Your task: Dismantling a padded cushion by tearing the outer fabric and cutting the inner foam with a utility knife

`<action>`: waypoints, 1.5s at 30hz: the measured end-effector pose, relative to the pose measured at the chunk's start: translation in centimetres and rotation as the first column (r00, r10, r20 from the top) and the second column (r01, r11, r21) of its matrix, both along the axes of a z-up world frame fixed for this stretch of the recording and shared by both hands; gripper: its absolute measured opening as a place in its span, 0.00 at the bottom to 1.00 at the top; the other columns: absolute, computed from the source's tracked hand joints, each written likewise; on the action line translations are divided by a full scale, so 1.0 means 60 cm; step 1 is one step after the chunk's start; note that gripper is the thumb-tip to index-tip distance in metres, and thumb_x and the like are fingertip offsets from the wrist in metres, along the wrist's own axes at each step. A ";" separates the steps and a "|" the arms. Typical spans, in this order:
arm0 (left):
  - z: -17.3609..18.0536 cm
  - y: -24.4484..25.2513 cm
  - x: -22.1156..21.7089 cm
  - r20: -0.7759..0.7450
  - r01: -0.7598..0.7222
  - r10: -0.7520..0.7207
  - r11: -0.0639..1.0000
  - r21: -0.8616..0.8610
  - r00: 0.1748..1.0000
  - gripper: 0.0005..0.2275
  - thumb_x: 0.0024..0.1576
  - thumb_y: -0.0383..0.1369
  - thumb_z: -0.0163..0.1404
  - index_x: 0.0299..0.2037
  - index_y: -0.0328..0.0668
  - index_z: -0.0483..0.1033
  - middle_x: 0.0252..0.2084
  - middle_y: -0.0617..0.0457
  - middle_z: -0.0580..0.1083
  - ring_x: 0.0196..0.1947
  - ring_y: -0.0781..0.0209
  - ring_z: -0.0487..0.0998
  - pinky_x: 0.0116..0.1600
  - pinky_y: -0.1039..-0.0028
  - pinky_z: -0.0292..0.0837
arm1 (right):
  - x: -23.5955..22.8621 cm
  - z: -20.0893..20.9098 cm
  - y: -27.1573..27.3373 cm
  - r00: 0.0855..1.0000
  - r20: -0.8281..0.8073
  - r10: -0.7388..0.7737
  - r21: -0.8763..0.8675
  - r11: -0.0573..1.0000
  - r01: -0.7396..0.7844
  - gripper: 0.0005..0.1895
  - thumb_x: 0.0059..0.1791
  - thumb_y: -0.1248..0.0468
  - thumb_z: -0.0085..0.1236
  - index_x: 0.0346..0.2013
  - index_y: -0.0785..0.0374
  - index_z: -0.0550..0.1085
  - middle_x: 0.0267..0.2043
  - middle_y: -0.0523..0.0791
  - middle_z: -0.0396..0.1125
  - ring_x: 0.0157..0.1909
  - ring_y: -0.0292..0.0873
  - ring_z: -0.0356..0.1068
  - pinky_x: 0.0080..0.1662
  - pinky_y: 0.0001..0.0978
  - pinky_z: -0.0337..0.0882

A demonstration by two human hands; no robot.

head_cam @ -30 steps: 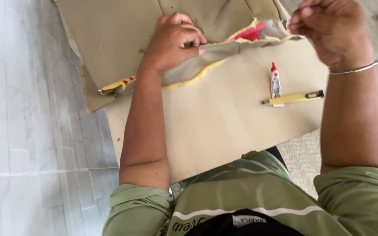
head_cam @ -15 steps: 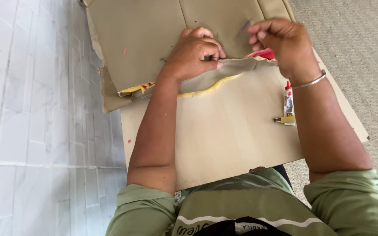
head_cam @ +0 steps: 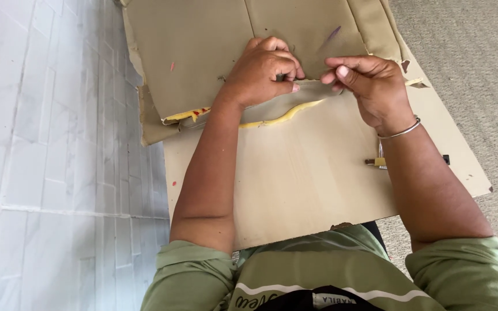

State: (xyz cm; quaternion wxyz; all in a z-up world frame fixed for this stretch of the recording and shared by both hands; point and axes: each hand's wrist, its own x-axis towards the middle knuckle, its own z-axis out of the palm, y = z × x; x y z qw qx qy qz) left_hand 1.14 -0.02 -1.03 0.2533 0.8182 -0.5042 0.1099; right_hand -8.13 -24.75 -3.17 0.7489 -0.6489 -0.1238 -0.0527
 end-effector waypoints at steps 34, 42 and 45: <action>0.030 0.006 0.002 0.200 0.118 -0.111 0.993 -0.027 0.974 0.11 0.54 0.34 0.66 0.28 0.45 0.75 0.42 0.67 0.81 0.43 0.57 0.71 0.47 0.67 0.63 | -0.010 -0.020 -0.024 0.931 0.329 0.161 -0.149 0.982 -0.117 0.27 0.63 0.80 0.41 0.74 0.56 0.63 0.42 0.53 0.68 0.25 0.36 0.51 0.30 0.23 0.56; 0.001 -0.012 0.002 0.094 0.042 -0.041 0.999 -0.005 0.995 0.15 0.50 0.33 0.63 0.24 0.49 0.65 0.40 0.75 0.80 0.48 0.60 0.70 0.49 0.59 0.58 | -0.032 0.014 -0.023 0.977 0.165 0.132 -0.070 0.990 -0.122 0.31 0.42 0.72 0.37 0.60 0.74 0.71 0.55 0.64 0.70 0.45 0.56 0.74 0.48 0.34 0.73; -0.001 -0.007 0.004 0.048 0.041 -0.040 0.999 -0.019 0.998 0.13 0.50 0.33 0.63 0.24 0.50 0.67 0.41 0.74 0.80 0.49 0.60 0.69 0.51 0.60 0.57 | -0.018 -0.018 -0.021 0.963 0.226 0.145 -0.161 0.981 -0.110 0.33 0.45 0.88 0.37 0.62 0.67 0.70 0.61 0.59 0.70 0.51 0.51 0.75 0.49 0.32 0.72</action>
